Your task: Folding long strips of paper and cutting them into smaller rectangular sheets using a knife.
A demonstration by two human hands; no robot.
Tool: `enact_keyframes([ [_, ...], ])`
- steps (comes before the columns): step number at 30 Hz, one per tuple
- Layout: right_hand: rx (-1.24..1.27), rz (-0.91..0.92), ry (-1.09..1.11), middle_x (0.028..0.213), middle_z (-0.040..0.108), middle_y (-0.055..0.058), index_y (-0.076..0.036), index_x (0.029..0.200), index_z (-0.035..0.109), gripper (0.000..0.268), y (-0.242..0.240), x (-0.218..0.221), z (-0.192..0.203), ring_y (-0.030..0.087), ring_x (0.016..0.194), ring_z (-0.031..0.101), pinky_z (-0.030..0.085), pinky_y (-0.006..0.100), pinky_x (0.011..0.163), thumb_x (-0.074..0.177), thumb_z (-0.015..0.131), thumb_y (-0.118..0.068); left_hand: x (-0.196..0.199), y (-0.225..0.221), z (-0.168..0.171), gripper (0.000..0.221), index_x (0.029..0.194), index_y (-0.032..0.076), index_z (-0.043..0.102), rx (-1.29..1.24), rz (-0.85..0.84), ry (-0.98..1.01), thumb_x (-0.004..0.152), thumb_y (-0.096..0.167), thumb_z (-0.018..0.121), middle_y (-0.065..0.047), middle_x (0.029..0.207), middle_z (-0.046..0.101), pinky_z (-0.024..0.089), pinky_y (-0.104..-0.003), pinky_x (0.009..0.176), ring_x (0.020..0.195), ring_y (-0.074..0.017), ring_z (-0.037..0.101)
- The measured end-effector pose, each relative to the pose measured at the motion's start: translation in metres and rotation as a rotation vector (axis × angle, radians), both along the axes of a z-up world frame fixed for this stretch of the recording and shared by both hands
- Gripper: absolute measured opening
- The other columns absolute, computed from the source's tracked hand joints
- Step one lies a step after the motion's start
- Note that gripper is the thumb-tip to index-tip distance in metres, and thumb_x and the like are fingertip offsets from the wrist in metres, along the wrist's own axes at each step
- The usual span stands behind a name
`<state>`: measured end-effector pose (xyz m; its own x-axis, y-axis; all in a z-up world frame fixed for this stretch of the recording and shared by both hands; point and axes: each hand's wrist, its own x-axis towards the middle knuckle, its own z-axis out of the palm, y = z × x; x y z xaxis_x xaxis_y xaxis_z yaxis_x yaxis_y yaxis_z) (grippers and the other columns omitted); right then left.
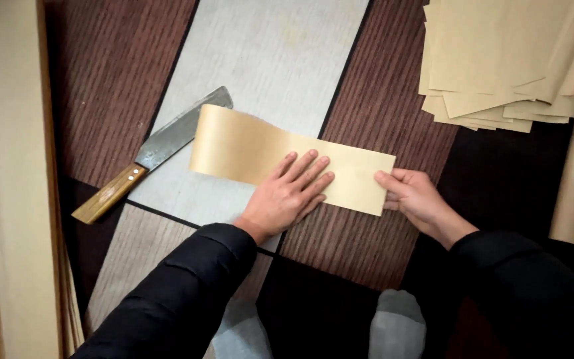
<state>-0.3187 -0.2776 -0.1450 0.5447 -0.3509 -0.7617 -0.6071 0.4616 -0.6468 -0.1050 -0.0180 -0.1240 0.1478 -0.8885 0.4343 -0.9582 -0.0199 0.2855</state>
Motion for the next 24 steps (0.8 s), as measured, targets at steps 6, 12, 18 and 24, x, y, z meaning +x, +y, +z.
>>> enact_keyframes([
  [6,-0.044,0.008,0.122,0.133,0.075,0.030,0.017,0.141,0.069,0.038,-0.071,-0.036,0.030,0.038,0.113,0.070,0.056,0.049,0.101,0.115,0.061,-0.009,0.034,0.024,0.044,0.055,0.159,-0.001,0.063,0.176,0.089,-0.037,0.121,0.038,0.055,-0.021,0.175,0.055,0.030,-0.051,0.140,0.167,-0.0355,0.044],
  [12,-0.063,0.006,0.226,0.134,0.072,0.035,0.020,0.144,0.067,0.040,-0.111,-0.069,0.043,0.042,0.117,0.068,0.053,0.052,0.109,0.119,0.058,-0.010,0.039,0.062,0.031,0.063,0.174,0.006,0.048,0.333,0.138,-0.045,0.123,0.042,0.046,-0.011,0.185,0.041,0.023,-0.046,0.143,0.174,-0.0295,0.028],
  [18,-0.045,0.032,0.198,0.127,0.074,0.033,0.021,0.140,0.068,0.037,-0.118,-0.068,0.037,0.038,0.108,0.069,0.054,0.046,0.099,0.120,0.059,-0.009,0.042,0.068,0.033,0.057,0.168,0.006,0.056,0.297,0.164,-0.014,0.121,0.038,0.051,-0.010,0.180,0.050,0.033,-0.043,0.139,0.172,-0.0301,0.034],
  [24,-0.067,0.047,0.261,0.129,0.074,0.033,0.019,0.145,0.069,0.040,-0.122,-0.065,0.028,0.038,0.110,0.068,0.054,0.047,0.100,0.119,0.061,-0.010,0.054,0.073,0.022,0.063,0.172,0.009,0.052,0.355,0.156,0.029,0.121,0.047,0.047,-0.005,0.181,0.049,0.025,-0.044,0.142,0.172,-0.0270,0.033],
])
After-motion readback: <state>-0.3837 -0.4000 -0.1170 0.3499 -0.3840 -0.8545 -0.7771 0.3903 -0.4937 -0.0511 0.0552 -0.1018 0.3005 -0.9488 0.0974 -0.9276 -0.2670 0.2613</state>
